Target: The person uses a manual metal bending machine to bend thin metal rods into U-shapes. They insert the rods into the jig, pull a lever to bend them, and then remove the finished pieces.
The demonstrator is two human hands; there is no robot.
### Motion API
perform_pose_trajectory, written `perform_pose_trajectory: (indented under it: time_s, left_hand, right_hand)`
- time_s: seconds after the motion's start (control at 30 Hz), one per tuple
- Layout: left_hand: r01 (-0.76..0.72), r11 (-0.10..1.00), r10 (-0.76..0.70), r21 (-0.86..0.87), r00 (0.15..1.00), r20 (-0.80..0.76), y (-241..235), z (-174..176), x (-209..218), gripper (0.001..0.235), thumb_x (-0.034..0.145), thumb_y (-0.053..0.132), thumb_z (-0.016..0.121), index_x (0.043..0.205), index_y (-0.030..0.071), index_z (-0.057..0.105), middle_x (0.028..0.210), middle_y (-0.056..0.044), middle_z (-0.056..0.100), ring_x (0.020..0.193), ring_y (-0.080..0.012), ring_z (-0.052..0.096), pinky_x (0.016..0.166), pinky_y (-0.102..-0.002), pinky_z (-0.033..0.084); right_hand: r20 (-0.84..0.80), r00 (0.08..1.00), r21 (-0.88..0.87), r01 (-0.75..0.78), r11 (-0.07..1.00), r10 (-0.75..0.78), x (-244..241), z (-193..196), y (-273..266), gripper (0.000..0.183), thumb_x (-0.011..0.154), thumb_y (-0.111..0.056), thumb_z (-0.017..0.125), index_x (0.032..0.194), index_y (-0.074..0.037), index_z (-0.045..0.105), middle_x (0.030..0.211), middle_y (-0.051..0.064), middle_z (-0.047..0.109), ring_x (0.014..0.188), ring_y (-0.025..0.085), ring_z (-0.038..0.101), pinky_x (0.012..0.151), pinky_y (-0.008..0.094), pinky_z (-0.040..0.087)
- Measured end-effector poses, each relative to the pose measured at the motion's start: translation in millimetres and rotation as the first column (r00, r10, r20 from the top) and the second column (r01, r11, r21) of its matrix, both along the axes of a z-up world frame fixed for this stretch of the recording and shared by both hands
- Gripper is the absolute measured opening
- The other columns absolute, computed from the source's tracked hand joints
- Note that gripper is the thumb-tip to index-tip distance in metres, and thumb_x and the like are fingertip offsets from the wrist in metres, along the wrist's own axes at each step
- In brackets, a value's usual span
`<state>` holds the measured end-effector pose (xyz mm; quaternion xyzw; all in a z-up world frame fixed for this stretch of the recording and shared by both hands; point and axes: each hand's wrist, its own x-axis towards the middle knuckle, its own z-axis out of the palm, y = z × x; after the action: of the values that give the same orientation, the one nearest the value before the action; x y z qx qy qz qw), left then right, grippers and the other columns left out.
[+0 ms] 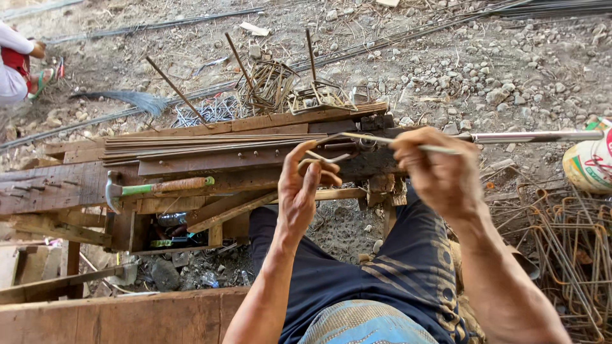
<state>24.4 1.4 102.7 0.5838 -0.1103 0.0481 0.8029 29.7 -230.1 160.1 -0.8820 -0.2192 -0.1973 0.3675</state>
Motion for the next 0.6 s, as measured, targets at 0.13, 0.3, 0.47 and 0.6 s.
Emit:
perform_pose_trajectory:
  time_s: [0.13,0.3,0.47,0.6]
  left_hand:
    - [-0.250,0.959,0.236,-0.132,0.965,-0.111,24,-38,-13,0.027,0.105,0.020,0.047,0.128,0.007,0.045,0.086,-0.013,0.066,0.073,-0.0206,0.070,0.066,-0.028,0.060]
    - [-0.198,0.955,0.109,-0.222,0.926,-0.361,38,-72,-31,0.032,0.107,0.021,0.040,0.132,0.002,0.044,0.109,-0.016,0.061,0.094,-0.0255,0.070,0.076,-0.031,0.059]
    - [-0.136,0.834,-0.090,-0.535,0.923,-0.375,39,-76,-36,0.034,0.105,0.017,0.043,0.132,-0.002,0.053,0.090,-0.022,0.071,0.092,-0.0366,0.073,0.085,-0.048,0.061]
    - [-0.126,0.760,-0.161,-0.638,0.915,-0.371,31,-68,-32,0.032,0.104,0.017,0.047,0.130,-0.002,0.054,0.079,-0.015,0.061,0.078,-0.0323,0.071,0.076,-0.048,0.062]
  right_hand:
    - [-0.171,0.985,0.623,0.103,0.775,0.006,-11,-21,-21,0.028,0.110,-0.024,0.046,0.104,-0.004,0.065,0.083,0.017,0.069,0.072,0.022,0.069,0.069,0.032,0.060]
    - [-0.188,0.970,0.893,0.103,0.438,0.155,-11,-81,-42,0.035,0.107,-0.037,0.047,0.101,-0.005,0.059,0.078,0.019,0.067,0.069,0.022,0.071,0.063,0.027,0.060]
    - [-0.201,0.948,0.941,0.117,0.318,0.245,-9,-112,-52,0.035,0.107,-0.037,0.048,0.097,-0.005,0.057,0.079,0.020,0.068,0.069,0.023,0.073,0.060,0.029,0.061]
    - [-0.203,0.939,0.956,0.128,0.265,0.277,-8,-119,-49,0.034,0.106,-0.035,0.049,0.097,-0.004,0.058,0.080,0.022,0.068,0.070,0.025,0.073,0.061,0.030,0.063]
